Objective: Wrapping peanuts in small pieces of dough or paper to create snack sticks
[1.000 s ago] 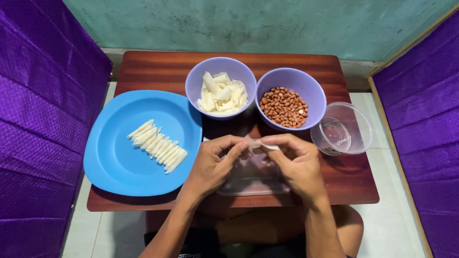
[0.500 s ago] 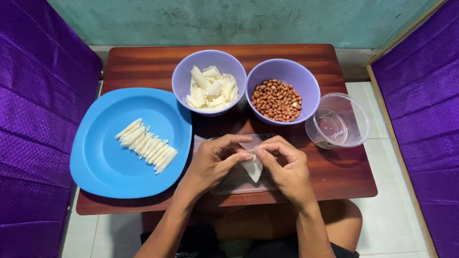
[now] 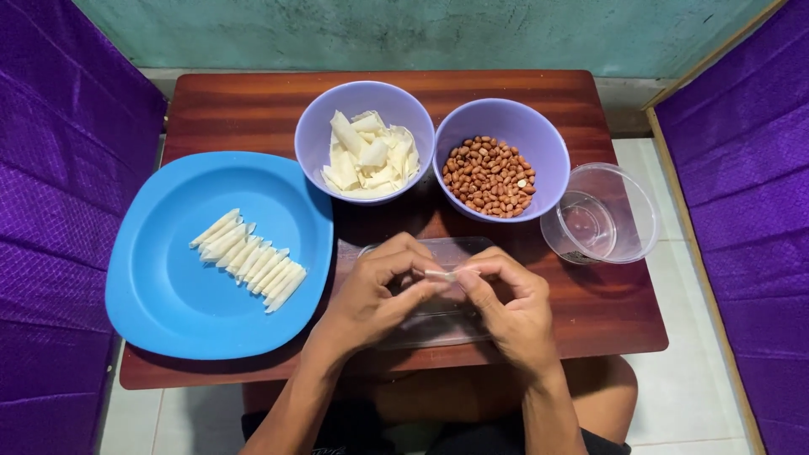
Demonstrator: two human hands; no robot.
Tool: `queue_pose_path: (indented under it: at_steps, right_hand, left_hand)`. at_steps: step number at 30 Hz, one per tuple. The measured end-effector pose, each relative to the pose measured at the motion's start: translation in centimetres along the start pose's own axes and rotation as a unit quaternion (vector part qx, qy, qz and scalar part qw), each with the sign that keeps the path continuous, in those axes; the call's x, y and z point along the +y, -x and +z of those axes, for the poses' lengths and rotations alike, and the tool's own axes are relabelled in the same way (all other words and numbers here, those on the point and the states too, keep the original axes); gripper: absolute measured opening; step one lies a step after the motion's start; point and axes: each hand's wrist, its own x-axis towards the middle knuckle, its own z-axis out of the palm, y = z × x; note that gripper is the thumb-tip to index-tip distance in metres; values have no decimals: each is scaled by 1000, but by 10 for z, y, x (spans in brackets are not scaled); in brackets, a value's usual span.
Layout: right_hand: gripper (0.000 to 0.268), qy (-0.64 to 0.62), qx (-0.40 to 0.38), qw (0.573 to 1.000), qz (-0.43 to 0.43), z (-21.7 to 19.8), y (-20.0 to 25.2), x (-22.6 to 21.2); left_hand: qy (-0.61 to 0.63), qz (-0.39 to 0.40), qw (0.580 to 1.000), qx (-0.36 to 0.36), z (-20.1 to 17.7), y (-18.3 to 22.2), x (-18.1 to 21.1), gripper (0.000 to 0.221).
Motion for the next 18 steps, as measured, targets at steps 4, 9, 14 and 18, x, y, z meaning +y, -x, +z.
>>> queue_pose_path:
  at_steps: [4, 9, 14, 18]
  right_hand:
    - [11, 6, -25, 999, -36, 0, -2, -1]
    - [13, -20, -32, 999, 11, 6, 2, -5]
    - [17, 2, -19, 1000, 23, 7, 1, -10]
    - [13, 22, -2, 999, 37, 6, 2, -11]
  left_hand:
    - [-6, -6, 999, 41, -4, -6, 9, 8]
    - [-13, -40, 999, 13, 0, 0, 8, 19]
    - [-30, -51, 998, 13, 1, 0, 10, 30]
    - [-22, -52, 998, 8, 2, 2, 7, 35]
